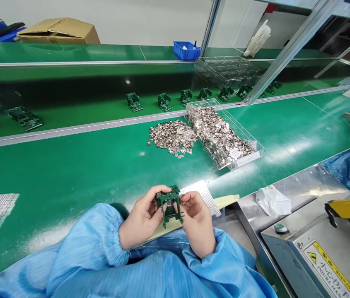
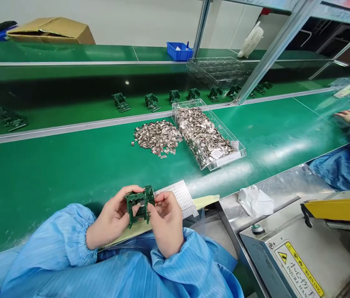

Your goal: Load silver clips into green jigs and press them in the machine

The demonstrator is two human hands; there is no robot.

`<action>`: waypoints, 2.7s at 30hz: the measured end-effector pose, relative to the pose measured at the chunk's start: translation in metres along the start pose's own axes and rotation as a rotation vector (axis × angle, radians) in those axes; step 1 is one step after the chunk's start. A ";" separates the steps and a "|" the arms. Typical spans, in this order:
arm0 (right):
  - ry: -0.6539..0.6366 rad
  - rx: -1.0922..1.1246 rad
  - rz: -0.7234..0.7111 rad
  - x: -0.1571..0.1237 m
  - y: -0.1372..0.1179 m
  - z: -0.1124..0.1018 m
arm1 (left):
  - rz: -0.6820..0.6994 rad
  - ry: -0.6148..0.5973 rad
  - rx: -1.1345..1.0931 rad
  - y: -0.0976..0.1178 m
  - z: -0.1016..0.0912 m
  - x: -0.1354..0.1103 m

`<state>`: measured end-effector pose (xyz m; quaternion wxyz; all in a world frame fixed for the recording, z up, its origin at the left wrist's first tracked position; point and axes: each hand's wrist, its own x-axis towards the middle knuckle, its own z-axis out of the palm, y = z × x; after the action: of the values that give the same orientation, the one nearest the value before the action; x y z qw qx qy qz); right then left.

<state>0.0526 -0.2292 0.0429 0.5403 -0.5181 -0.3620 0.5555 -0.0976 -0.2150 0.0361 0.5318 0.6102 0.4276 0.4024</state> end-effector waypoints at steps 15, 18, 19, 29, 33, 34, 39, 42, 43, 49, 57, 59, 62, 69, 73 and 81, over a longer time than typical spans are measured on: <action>0.210 0.168 -0.063 -0.057 0.014 -0.037 | 0.074 -0.260 0.094 0.011 0.038 -0.015; 0.295 0.083 -0.071 -0.070 0.028 -0.052 | 0.094 -0.212 0.065 0.010 0.041 -0.005; 0.337 0.043 -0.064 -0.073 0.034 -0.058 | 0.101 -0.150 0.042 0.009 0.042 0.001; 0.422 -0.180 -0.095 -0.033 0.063 -0.080 | 0.194 -0.079 -0.142 -0.007 0.083 0.078; 0.473 -0.245 -0.158 -0.020 0.061 -0.074 | 0.209 -0.122 -0.116 -0.016 0.091 0.077; 0.491 -0.264 -0.183 -0.019 0.063 -0.073 | 0.208 -0.132 -0.100 -0.018 0.091 0.076; 0.545 -0.383 -0.287 -0.019 0.082 -0.072 | 0.210 -0.160 -0.050 -0.018 0.085 0.073; 0.529 -0.488 -0.335 -0.018 0.093 -0.080 | 0.205 -0.166 -0.067 -0.017 0.085 0.074; 0.517 -0.522 -0.353 -0.018 0.095 -0.083 | 0.200 -0.166 -0.069 -0.016 0.085 0.074; 0.266 -0.704 -0.361 -0.021 0.098 -0.096 | 0.195 -0.158 -0.075 -0.017 0.085 0.074; 0.235 -0.802 -0.253 -0.051 0.045 -0.105 | 0.116 -0.131 -0.202 -0.015 0.085 0.068; 0.312 -0.744 -0.318 -0.055 0.022 -0.105 | 0.103 -0.162 -0.195 -0.014 0.084 0.063; 0.346 -0.678 -0.511 -0.049 -0.003 -0.097 | 0.119 -0.191 -0.098 -0.011 0.083 0.055; 0.453 -0.666 -0.696 -0.021 -0.005 -0.074 | 0.188 -0.243 -0.016 -0.006 0.079 0.048; 0.481 -0.729 -0.623 -0.020 -0.006 -0.069 | 0.223 -0.301 -0.051 -0.004 0.079 0.046; 0.333 -0.234 -0.373 -0.020 -0.011 -0.074 | 0.426 -0.291 0.098 0.000 0.075 0.045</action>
<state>0.1245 -0.2588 0.0418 0.6218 -0.5857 -0.4188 0.3080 -0.0124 -0.1950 0.0293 0.4609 0.7631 0.2276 0.3917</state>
